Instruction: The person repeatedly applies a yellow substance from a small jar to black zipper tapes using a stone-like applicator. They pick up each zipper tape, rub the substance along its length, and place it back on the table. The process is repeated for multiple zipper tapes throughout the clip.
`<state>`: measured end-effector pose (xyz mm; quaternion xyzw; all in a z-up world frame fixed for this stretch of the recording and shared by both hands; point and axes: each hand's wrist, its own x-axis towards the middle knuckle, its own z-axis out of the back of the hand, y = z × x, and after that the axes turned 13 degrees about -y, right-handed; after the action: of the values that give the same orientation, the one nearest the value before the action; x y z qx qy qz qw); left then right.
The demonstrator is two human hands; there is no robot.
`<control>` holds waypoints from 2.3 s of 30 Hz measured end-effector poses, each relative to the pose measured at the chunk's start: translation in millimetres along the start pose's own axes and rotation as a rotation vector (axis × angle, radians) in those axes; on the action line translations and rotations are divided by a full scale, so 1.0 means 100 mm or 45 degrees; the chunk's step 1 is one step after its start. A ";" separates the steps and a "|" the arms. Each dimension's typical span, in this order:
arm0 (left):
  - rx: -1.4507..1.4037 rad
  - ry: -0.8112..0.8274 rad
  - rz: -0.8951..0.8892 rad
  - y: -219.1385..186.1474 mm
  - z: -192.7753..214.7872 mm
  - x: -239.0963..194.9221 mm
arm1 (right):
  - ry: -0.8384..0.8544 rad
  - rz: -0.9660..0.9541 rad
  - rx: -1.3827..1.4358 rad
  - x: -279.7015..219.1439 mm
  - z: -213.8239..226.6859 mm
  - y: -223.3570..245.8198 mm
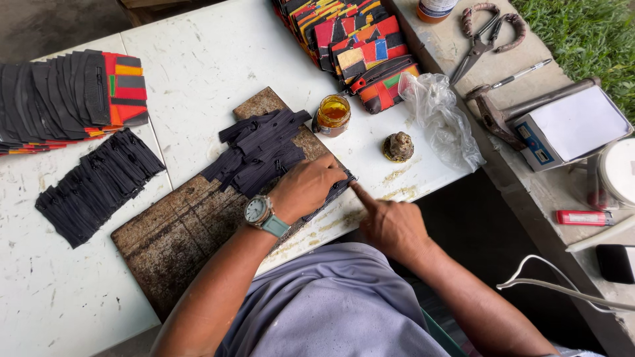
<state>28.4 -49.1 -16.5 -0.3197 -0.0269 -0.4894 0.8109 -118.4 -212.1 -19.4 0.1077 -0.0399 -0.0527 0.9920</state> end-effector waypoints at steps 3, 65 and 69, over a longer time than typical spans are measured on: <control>0.063 0.040 -0.006 0.08 -0.05 0.02 | 0.057 -0.085 -0.065 0.06 0.02 -0.08; -0.316 -0.265 0.874 -0.31 0.25 -0.67 | -0.175 -0.410 1.027 0.56 -0.09 -0.21; -0.305 -0.315 0.807 -0.28 0.16 -0.56 | -0.160 -0.451 0.954 0.61 -0.04 -0.16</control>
<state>-18.7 -5.8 -9.8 -0.4617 0.0329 -0.1710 0.8698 -59.4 -233.8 -22.8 0.4629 -0.0976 -0.2106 0.8555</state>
